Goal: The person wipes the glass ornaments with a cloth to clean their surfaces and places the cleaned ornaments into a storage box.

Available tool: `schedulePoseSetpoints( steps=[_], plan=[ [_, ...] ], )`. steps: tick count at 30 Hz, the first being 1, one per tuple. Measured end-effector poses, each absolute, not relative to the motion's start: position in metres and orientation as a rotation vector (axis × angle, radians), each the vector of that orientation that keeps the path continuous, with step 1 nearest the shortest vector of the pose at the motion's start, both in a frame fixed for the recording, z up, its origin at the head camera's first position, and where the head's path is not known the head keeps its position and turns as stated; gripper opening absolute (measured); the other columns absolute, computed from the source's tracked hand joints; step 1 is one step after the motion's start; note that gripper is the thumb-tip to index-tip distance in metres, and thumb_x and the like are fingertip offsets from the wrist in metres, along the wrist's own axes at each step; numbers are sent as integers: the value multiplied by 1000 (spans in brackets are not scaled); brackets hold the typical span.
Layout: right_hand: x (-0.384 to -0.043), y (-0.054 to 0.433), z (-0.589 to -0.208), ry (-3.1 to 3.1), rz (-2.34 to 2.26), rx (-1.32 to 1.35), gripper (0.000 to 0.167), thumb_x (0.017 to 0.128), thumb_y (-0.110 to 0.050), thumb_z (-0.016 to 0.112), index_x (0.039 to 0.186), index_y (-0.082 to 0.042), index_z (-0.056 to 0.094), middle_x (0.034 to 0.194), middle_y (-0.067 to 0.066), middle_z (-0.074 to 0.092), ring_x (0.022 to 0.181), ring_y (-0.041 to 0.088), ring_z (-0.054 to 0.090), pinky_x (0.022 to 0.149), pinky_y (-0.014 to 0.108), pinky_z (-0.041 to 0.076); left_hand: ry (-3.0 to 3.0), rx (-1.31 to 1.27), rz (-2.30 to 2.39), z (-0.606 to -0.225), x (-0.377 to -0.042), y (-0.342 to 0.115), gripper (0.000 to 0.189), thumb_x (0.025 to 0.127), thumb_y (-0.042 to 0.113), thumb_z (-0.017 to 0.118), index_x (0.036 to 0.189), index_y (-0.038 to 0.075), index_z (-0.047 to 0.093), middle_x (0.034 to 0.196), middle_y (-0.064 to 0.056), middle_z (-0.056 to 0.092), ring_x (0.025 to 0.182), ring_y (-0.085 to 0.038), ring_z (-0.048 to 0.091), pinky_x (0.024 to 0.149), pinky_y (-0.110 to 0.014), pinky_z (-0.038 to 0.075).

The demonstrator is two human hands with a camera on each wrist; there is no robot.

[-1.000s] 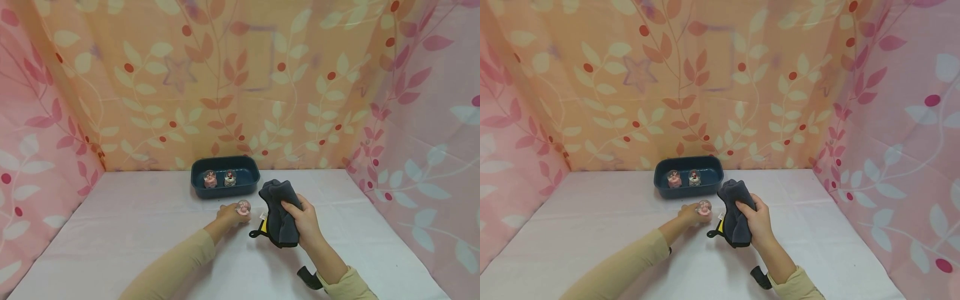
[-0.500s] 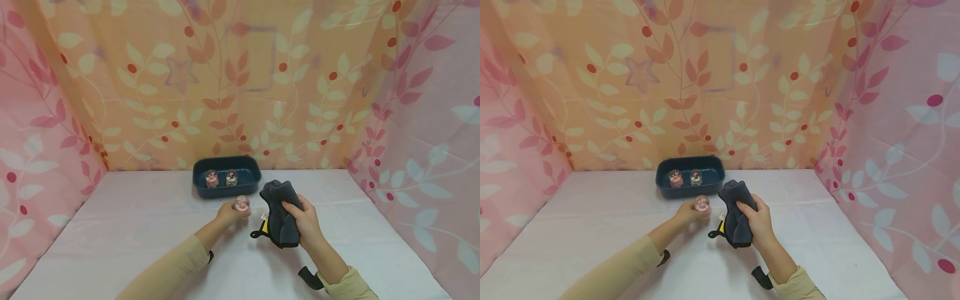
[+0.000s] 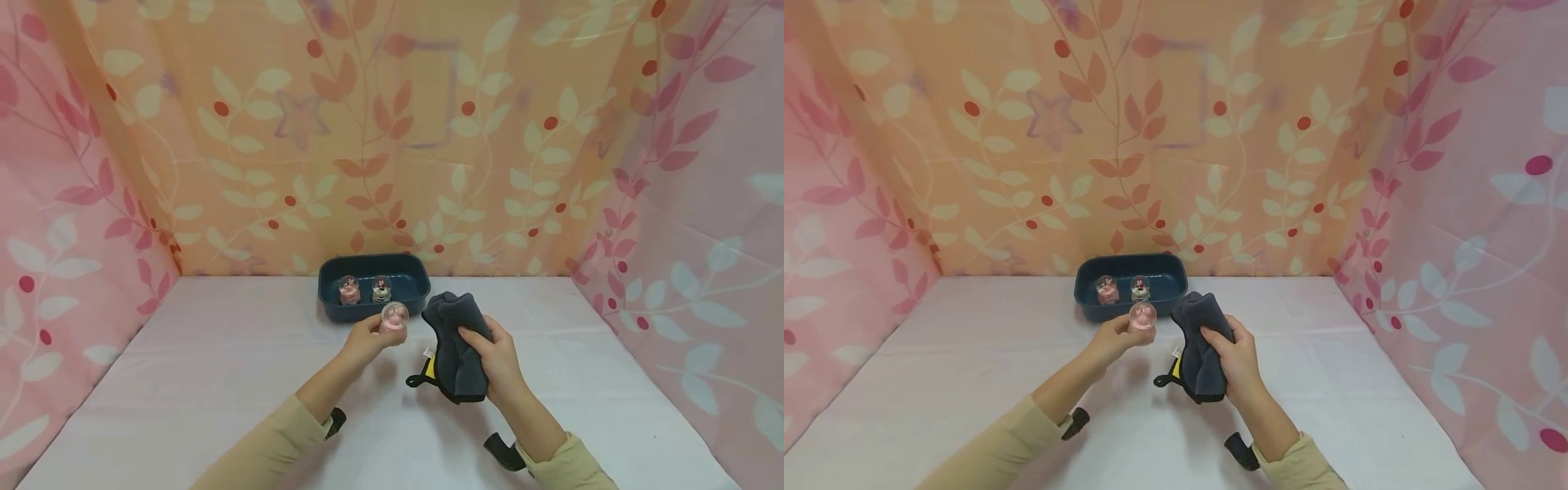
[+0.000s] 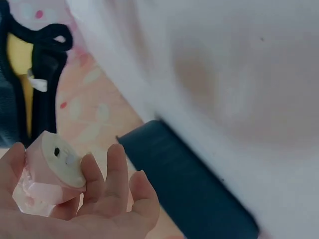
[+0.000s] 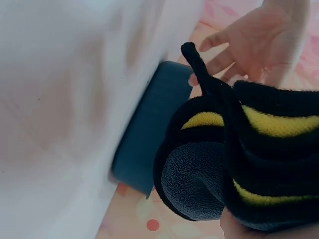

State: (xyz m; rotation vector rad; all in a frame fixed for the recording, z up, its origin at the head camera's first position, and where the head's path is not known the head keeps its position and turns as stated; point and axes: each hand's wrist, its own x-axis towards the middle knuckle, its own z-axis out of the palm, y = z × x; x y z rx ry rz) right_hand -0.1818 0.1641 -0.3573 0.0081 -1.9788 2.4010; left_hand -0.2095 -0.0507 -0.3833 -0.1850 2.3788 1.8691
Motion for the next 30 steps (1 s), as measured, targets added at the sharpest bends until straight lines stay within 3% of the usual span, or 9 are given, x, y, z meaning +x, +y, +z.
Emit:
schedulePoseSetpoints(
  steps=[11, 17, 24, 27, 30],
  plan=[
    [-186, 156, -348, -1918, 2413, 51, 30, 94, -6, 60, 122, 3, 54, 102, 7, 60, 88, 19, 64, 75, 30, 54, 2432, -77, 1858, -368, -198, -54, 49, 85, 30, 75, 120, 0, 60, 109, -10, 64, 100, -25, 58, 91, -46, 48],
    [-186, 147, -340, -1836, 2375, 159, 14, 94, -3, 59, 106, -9, 62, 97, 6, 61, 86, 19, 62, 74, 30, 53, 2484, -20, 1875, -361, -190, -53, 39, 86, 26, 73, 114, 1, 62, 98, -8, 63, 89, -22, 55, 78, -36, 50],
    [-186, 136, -335, -1781, 2251, 450, 31, 90, 5, 59, 98, -24, 68, 94, 0, 63, 87, 17, 60, 77, 29, 52, 2483, 48, 1875, -355, -182, -54, 37, 89, 24, 69, 117, 2, 60, 101, -9, 63, 87, -22, 55, 76, -35, 50],
    [-187, 132, -336, -1776, 2175, 673, 42, 88, 10, 59, 103, -28, 71, 102, -1, 65, 95, 17, 60, 82, 29, 52, 2545, 131, 1834, -352, -180, -56, 37, 87, 24, 71, 116, 2, 60, 97, -8, 62, 84, -21, 55, 71, -33, 49],
    [-189, 129, -337, -1843, 2062, 912, 46, 86, 9, 62, 108, -30, 72, 124, 2, 61, 116, 22, 54, 90, 31, 49, 2616, 201, 1789, -350, -177, -56, 43, 86, 26, 73, 120, 2, 59, 103, -10, 64, 87, -22, 60, 74, -37, 52]
  ],
)
